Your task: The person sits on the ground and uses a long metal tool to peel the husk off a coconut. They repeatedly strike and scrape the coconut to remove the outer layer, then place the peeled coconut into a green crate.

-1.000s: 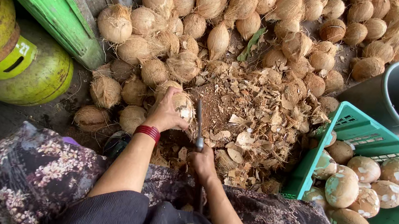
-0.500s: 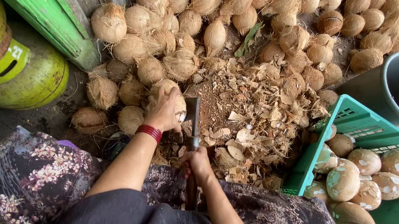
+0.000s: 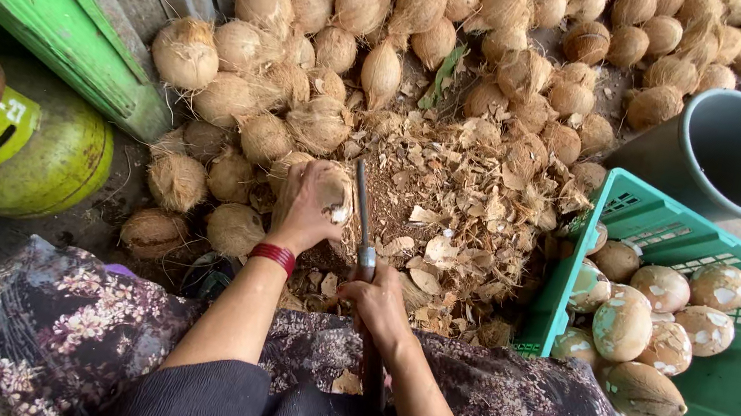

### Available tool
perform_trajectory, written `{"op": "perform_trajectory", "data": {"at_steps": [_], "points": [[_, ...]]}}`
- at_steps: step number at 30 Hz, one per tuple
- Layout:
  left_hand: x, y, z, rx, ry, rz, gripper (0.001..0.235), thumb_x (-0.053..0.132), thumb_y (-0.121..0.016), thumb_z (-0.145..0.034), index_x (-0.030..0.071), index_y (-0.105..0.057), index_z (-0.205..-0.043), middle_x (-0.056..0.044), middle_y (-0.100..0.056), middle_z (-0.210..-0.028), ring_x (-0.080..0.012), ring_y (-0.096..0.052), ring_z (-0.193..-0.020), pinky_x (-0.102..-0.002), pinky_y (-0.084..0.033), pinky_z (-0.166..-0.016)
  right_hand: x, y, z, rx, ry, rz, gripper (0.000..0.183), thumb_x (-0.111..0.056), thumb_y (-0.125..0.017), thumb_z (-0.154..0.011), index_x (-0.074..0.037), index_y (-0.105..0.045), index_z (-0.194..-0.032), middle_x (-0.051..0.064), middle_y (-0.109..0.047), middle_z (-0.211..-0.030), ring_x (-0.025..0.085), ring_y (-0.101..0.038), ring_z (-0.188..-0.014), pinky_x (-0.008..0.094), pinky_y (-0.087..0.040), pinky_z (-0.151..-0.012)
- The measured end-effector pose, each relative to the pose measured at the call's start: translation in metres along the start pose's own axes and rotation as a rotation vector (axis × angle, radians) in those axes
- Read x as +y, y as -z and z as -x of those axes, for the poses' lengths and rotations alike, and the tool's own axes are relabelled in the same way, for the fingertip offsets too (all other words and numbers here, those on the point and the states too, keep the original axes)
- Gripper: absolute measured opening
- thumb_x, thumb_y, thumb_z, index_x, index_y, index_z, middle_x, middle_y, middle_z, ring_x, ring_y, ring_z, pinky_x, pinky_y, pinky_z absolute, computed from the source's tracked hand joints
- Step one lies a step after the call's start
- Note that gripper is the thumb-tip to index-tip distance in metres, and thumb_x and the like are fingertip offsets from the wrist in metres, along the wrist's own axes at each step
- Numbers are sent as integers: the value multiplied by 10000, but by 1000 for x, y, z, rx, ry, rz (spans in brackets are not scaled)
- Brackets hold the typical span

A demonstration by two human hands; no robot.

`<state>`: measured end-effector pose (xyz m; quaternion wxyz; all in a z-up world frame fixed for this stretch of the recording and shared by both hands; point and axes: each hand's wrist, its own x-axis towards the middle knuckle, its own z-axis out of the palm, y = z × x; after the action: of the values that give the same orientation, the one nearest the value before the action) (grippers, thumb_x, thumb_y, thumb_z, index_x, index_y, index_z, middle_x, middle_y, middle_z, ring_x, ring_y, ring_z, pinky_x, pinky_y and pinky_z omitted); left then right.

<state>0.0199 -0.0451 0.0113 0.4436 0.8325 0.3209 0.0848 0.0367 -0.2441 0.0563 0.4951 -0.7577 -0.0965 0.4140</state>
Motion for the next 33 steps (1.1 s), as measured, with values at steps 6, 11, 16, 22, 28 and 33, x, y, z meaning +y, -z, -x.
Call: {"op": "perform_trajectory", "data": {"at_steps": [6,11,16,22,28,33], "points": [[4,-8,-1,10,55,-117,1055,129,-922,-429,264,-397,-1333,-125,-445,-1258,-318,-473,-1238,-504,-508,-1013,15,-6,-10,20,18,-7,138,8,-615,-834,-79,-519,-788,54,-556,-624,134,-491,-460,283,-453,-404],[-7,3,-12,39,-50,-55,1100,107,-960,-395,221,-384,-1325,-127,-454,-1334,-312,-472,-1251,-500,-444,-1069,41,-18,-36,44,-234,-285,127,58,-582,-800,-56,-526,-806,70,-558,-594,156,-455,-395,300,-386,-356],[-23,19,2,-24,23,161,1224,129,-994,-377,210,-273,-1363,-149,-370,-1456,-339,-411,-1350,-505,-357,-1146,63,-7,-45,35,-209,-181,129,53,-648,-828,1,-532,-845,81,-553,-636,141,-469,-416,283,-387,-363],[-6,37,9,-80,243,88,1227,202,-1010,-350,312,-321,-1359,-133,-376,-1396,-354,-448,-1316,-547,-420,-1108,59,-4,-47,63,-222,4,139,28,-606,-847,-61,-513,-898,84,-562,-706,149,-491,-491,283,-436,-413],[-3,28,12,-98,195,-12,1129,171,-1007,-361,352,-442,-1321,-103,-396,-1277,-345,-482,-1229,-532,-460,-1071,30,-7,-29,13,-149,118,111,-25,-641,-850,-70,-553,-901,59,-567,-729,124,-502,-542,274,-448,-469],[-9,5,3,118,-89,-116,1058,106,-1006,-322,266,-480,-1226,-126,-381,-1230,-362,-456,-1200,-516,-546,-908,1,-12,-4,54,104,196,113,-2,-590,-831,-91,-540,-879,37,-586,-680,132,-505,-536,278,-460,-477]]}}
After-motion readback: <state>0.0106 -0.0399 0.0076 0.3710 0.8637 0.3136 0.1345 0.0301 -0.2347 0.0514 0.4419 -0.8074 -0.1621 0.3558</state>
